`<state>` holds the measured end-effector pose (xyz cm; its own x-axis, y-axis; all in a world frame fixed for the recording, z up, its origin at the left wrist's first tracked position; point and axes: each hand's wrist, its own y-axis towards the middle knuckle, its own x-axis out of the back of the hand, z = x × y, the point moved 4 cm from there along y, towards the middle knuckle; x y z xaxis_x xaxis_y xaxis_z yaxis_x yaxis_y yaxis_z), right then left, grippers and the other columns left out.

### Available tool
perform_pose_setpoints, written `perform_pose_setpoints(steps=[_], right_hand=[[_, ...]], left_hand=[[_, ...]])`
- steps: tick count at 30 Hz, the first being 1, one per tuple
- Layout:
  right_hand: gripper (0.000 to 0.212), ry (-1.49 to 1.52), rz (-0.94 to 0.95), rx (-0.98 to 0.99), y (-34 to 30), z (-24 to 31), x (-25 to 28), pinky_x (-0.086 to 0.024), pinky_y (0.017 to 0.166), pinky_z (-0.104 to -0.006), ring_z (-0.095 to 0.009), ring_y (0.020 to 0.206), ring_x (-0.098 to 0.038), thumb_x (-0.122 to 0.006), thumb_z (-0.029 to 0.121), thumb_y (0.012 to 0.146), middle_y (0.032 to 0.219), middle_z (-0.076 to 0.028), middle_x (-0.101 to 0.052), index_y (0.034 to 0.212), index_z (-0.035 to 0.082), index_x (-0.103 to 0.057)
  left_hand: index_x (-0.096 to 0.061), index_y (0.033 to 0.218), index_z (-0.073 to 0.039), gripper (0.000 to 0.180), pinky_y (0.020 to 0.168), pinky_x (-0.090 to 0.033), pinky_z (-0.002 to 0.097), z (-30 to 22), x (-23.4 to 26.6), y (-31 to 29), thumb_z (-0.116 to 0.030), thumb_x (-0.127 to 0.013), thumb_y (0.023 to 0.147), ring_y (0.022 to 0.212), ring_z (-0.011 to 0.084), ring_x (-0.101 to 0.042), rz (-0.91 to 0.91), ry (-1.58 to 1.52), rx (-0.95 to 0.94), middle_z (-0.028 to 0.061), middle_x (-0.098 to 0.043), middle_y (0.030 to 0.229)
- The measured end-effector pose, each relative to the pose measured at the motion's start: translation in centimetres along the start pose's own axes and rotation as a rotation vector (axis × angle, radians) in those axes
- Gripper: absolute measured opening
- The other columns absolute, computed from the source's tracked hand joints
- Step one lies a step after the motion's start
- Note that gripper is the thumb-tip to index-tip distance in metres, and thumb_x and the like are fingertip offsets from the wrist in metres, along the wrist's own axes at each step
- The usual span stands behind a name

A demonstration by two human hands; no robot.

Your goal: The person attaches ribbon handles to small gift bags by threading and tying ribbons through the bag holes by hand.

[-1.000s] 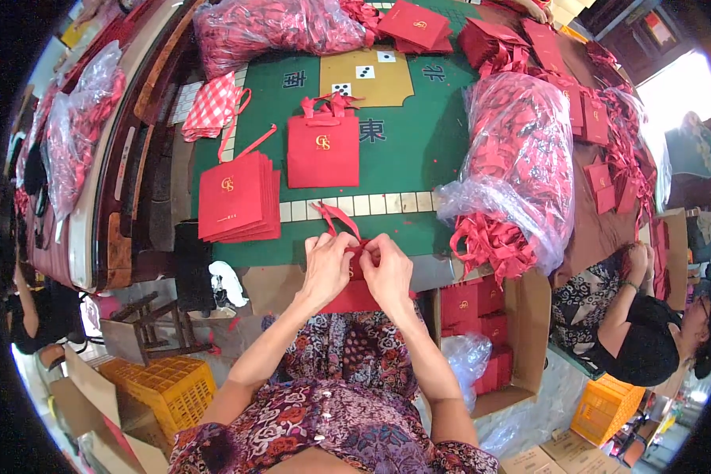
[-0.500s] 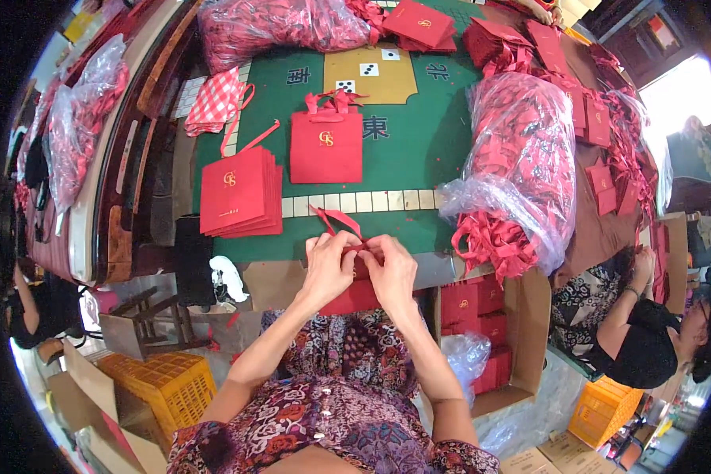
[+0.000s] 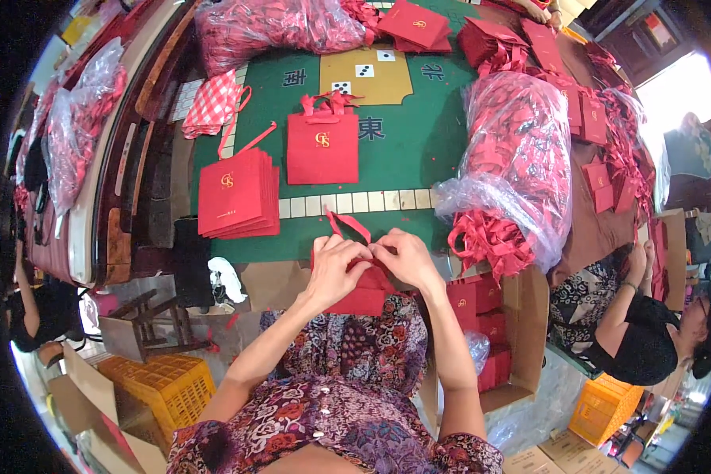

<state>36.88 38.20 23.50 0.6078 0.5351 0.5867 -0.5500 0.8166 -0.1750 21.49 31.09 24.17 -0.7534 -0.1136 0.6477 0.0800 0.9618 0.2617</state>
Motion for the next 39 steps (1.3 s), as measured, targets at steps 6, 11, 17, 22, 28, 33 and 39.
perform_pose_setpoints(steps=[6, 11, 17, 22, 28, 33, 39], right_hand=[[0.013, 0.173, 0.237, 0.078, 1.1, -1.2, 0.4, -0.048, 0.076, -0.0349, -0.023, 0.084, -0.062, -0.068, 0.015, 0.088, 0.081, -0.009, -0.062, 0.095, 0.007, -0.076], [0.014, 0.225, 0.298, 0.138, 1.9, -1.9, 0.2, -0.048, 0.076, -0.0343, -0.023, 0.085, -0.062, -0.069, 0.015, 0.088, 0.084, -0.009, -0.062, 0.096, 0.006, -0.075], [0.014, 0.207, 0.307, 0.115, 2.3, -1.6, -0.7, -0.048, 0.078, -0.0344, -0.022, 0.086, -0.061, -0.068, 0.017, 0.088, 0.084, -0.009, -0.062, 0.095, 0.006, -0.074], [0.017, 0.407, 0.063, -0.085, 3.0, -3.6, -2.3, -0.050, 0.076, -0.0341, -0.022, 0.084, -0.064, -0.064, 0.017, 0.090, 0.086, -0.012, -0.066, 0.088, 0.001, -0.072], [0.022, 0.267, -0.340, -0.069, 2.7, -5.1, 0.1, -0.049, 0.068, -0.0331, -0.020, 0.073, -0.062, -0.065, 0.022, 0.093, 0.086, -0.009, -0.066, 0.098, 0.002, -0.070], [0.028, 0.198, -0.088, 0.030, -1.5, -1.6, 1.3, -0.050, 0.074, -0.0344, -0.021, 0.085, -0.065, -0.067, 0.030, 0.093, 0.094, -0.010, -0.066, 0.102, 0.003, -0.069], [0.025, 0.064, 0.038, -0.078, -4.3, -0.4, 1.0, -0.045, 0.061, -0.0306, -0.012, 0.069, -0.058, -0.072, 0.023, 0.090, 0.078, -0.006, -0.060, 0.086, 0.000, -0.063]], left_hand=[[-0.068, 0.086, -0.014, 0.012, 0.083, -0.035, 0.0366, -0.9, 0.4, 0.0, -0.010, -0.074, 0.077, 0.083, 0.0203, -0.055, -0.059, 0.061, -0.121, -0.0010, -0.063, 0.083], [-0.069, 0.086, -0.014, 0.012, 0.082, -0.035, 0.0363, -0.8, 0.5, 0.0, -0.009, -0.075, 0.076, 0.083, 0.0200, -0.055, -0.081, 0.046, -0.135, -0.0010, -0.062, 0.083], [-0.070, 0.087, -0.014, 0.011, 0.082, -0.036, 0.0365, -0.3, 0.6, -0.2, -0.012, -0.075, 0.077, 0.083, 0.0198, -0.056, -0.083, 0.033, -0.127, -0.0003, -0.062, 0.081], [-0.069, 0.087, -0.013, 0.013, 0.084, -0.036, 0.0356, -0.1, 0.7, -0.1, -0.014, -0.078, 0.077, 0.083, 0.0204, -0.057, 0.034, -0.065, -0.049, 0.0004, -0.063, 0.081], [-0.070, 0.088, -0.013, 0.014, 0.086, -0.036, 0.0369, 0.0, 1.0, 0.5, -0.016, -0.078, 0.078, 0.082, 0.0204, -0.059, -0.007, -0.075, 0.100, 0.0005, -0.067, 0.083], [-0.069, 0.091, -0.010, 0.018, 0.089, -0.037, 0.0383, 2.2, 2.3, 1.0, -0.016, -0.079, 0.078, 0.087, 0.0211, -0.063, -0.085, -0.041, 0.258, 0.0011, -0.071, 0.088], [-0.069, 0.091, -0.010, 0.017, 0.089, -0.037, 0.0380, 3.0, 1.4, 1.7, -0.017, -0.078, 0.079, 0.087, 0.0208, -0.063, -0.082, -0.037, 0.267, 0.0018, -0.070, 0.086]])
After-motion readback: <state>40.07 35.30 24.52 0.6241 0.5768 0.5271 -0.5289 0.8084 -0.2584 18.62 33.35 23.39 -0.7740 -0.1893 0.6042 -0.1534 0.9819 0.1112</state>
